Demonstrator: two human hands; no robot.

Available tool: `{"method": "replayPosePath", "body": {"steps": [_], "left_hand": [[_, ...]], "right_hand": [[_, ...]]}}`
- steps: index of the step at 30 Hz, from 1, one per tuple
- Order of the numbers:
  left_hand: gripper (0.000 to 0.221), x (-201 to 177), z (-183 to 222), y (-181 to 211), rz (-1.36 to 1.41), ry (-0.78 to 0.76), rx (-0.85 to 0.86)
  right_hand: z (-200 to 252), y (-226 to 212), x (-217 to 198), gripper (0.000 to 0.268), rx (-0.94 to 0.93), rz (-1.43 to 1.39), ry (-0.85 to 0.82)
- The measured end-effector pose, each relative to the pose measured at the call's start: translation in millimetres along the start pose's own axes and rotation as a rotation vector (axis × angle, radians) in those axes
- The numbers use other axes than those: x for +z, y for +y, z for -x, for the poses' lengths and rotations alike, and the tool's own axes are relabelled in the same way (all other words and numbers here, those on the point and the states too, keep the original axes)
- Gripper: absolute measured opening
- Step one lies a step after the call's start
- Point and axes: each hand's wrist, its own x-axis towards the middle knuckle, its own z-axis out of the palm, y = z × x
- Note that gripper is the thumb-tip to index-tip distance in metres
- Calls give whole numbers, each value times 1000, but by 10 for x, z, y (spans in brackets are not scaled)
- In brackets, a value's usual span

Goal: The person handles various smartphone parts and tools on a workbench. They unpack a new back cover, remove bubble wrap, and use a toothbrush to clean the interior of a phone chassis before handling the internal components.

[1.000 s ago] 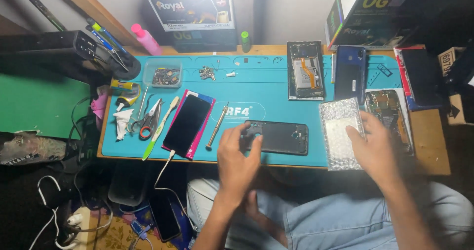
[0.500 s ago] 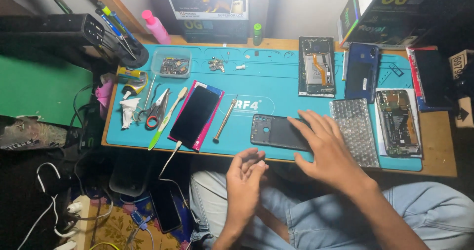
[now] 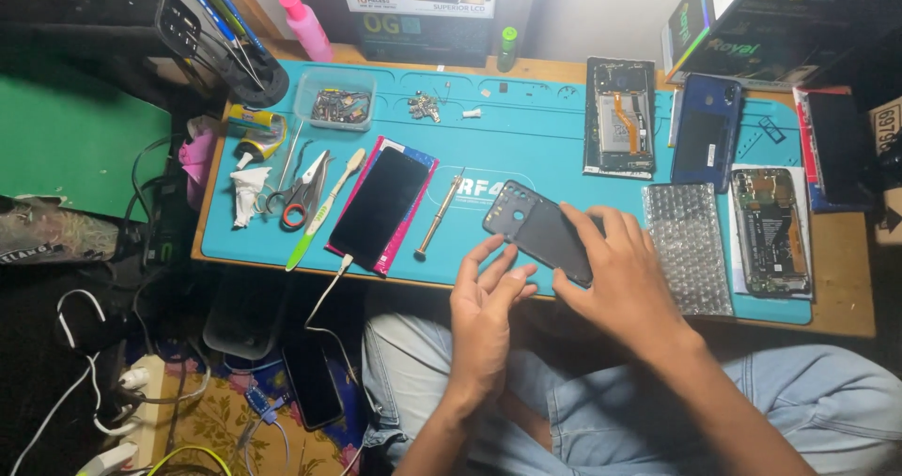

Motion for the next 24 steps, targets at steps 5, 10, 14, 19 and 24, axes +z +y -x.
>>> {"method": "replayPosePath", "body": {"steps": [5,10,14,19,24], "left_hand": [[61,-82,-368,-148,-45,-99,203],[48,-71,-695,-9,-151,-106,272],[42,-47,-862,100,-274,-89,308],[38,-91,-853,206,-388,-68,311],[33,-128,-605,138,-474,6,400]], "right_hand": [[-47,-138,14,82,68,-103,-25],[-79,-412,-116,78,107,-328,-19],[-78,-579,-168,80,103,-459,-7],[2,-380,-107,74,142,-427,78],[209,214,-298,80,447,62,266]]}}
